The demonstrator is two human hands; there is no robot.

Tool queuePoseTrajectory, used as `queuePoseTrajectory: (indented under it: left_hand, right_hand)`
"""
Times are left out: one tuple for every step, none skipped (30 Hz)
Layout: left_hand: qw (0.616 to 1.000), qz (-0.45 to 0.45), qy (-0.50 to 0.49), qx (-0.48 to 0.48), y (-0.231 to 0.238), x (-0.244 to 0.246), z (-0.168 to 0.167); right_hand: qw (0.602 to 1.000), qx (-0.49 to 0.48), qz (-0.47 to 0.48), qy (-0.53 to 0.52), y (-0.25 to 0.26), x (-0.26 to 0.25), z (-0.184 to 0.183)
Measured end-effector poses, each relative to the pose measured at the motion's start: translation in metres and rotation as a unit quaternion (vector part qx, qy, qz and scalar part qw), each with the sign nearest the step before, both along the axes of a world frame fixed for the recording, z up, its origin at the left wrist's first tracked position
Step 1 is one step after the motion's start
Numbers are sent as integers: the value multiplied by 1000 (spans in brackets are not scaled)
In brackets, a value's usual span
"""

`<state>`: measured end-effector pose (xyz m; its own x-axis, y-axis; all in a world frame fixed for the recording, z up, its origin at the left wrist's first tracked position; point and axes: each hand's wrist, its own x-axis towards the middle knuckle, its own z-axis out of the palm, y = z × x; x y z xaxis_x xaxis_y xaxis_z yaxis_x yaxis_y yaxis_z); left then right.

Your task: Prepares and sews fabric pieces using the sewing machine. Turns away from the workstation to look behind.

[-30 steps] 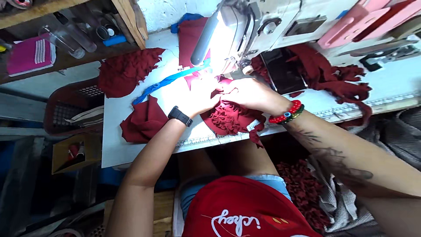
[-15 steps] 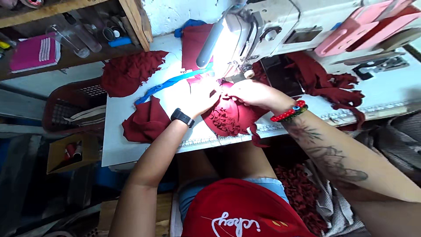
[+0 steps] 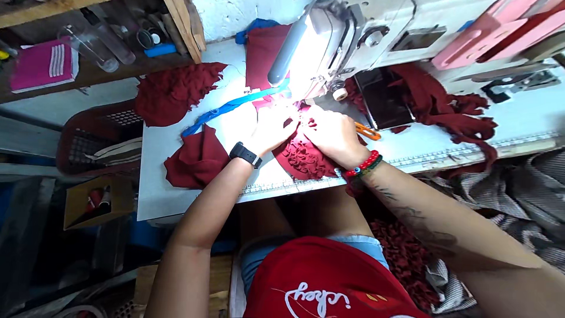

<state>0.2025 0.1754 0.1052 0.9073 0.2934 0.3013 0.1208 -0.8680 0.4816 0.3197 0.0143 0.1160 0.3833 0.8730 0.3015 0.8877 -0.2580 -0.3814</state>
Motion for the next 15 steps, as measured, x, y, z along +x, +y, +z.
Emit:
queuePoseTrajectory:
  left_hand:
    - [1000, -11, -4, 5, 1, 0, -1]
    - [1000, -20, -10, 20, 3, -1, -2]
    - [999, -24, -13, 40, 5, -2, -3]
    - [998, -14, -4, 61, 5, -4, -2]
    - [997, -2, 1, 78, 5, -6, -2]
    - [996, 10, -1, 92, 5, -9, -2]
    - [995, 16, -10, 97, 4, -12, -1]
    - [995, 16, -18, 99, 3, -14, 1]
    - [994, 10, -32, 100, 2, -16, 2]
    - [993, 0, -55, 100, 1, -17, 3]
    - [992, -13, -73, 100, 0, -19, 3]
    - [992, -25, -80, 96, -1, -20, 3]
    - [992, -32, -74, 93, -2, -21, 3]
    - [993, -35, -60, 91, -3, -23, 4]
    - [994, -33, -53, 91, -3, -23, 3]
  right_hand:
    - [999, 1, 9, -51, 3, -1, -2]
    - [996, 5, 27, -88, 4, -4, -3]
    - [993, 5, 47, -106, 3, -8, -2]
    - [992, -10, 60, -109, 0, -13, 1]
    - [992, -28, 68, -99, -5, -18, 3]
    - [993, -45, 69, -86, -9, -21, 4]
    - [993, -56, 68, -75, -11, -23, 5]
    - [994, -65, 67, -63, -12, -22, 7]
    - [994, -73, 68, -50, -13, -21, 9]
    - [994, -75, 72, -42, -14, -21, 11]
    - [994, -72, 77, -36, -14, -22, 12]
    - [993, -71, 83, -32, -15, -23, 12]
    - [993, -72, 90, -32, -17, -24, 9]
    - [992, -67, 98, -34, -18, -23, 7]
    - [992, -62, 106, -30, -20, -21, 5]
